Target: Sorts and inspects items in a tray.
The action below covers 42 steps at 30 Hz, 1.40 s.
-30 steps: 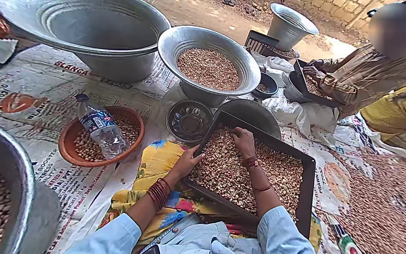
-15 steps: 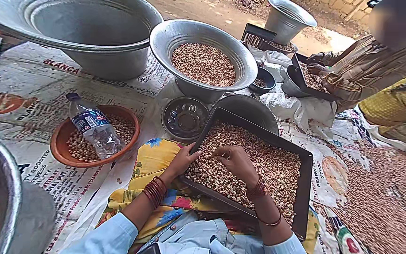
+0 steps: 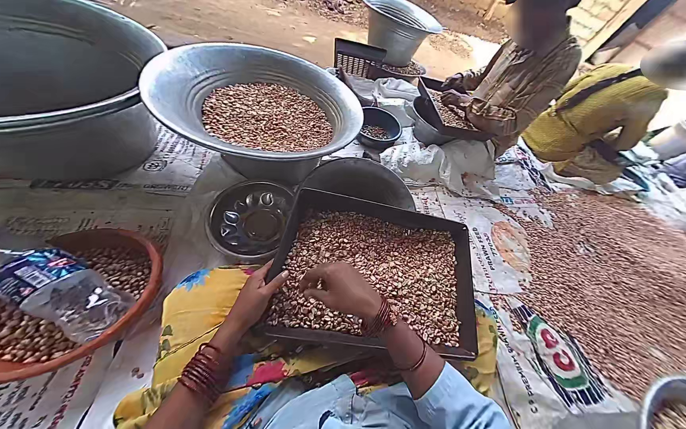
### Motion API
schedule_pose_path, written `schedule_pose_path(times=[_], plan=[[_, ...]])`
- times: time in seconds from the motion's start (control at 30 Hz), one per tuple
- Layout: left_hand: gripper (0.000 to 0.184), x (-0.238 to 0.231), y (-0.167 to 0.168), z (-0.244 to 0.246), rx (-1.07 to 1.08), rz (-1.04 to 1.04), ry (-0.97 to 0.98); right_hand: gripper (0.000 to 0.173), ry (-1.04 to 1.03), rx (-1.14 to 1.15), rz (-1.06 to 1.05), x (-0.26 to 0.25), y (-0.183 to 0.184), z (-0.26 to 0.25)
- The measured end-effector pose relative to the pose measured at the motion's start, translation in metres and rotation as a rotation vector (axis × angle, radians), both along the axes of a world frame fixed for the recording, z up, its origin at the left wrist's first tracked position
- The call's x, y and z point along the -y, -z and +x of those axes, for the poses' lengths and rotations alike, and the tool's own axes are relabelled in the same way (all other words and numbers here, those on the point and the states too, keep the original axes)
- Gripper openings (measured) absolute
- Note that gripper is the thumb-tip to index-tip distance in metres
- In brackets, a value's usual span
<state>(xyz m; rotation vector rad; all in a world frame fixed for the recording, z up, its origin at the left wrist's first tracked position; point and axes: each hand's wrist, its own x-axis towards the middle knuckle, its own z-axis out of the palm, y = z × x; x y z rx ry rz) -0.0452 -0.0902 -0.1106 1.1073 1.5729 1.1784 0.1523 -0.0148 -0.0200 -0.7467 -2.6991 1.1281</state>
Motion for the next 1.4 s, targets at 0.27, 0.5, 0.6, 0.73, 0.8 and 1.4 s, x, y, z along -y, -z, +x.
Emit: schedule_pose_path(times=[0.27,0.5,0.6,0.73,0.8,1.4], plan=[[0.042,0.002,0.003,0.001,-0.026,-0.017,-0.040,0.043,0.877,0.542,0.139,-0.033,-0.049,0.121],[0.040,0.000,-0.003,0.004,-0.015,-0.022,-0.052,0.055,1.060,0.804,-0.040,-0.054,-0.021,0.119],[0.039,-0.001,0.001,0.004,-0.031,-0.026,-0.060,0.062,0.922,0.627,-0.023,-0.037,-0.010,0.062],[0.040,0.000,0.002,0.002,-0.039,-0.025,-0.056,0.054,0.613,0.090,-0.084,-0.019,-0.005,0.022],[0.038,0.001,0.001,0.003,-0.038,-0.028,-0.057,0.043,0.553,-0.096,-0.055,-0.020,-0.009,0.027],[0.031,0.000,-0.002,0.005,-0.053,-0.023,-0.062,0.024,1.019,0.666,0.431,-0.043,0.002,0.195]])
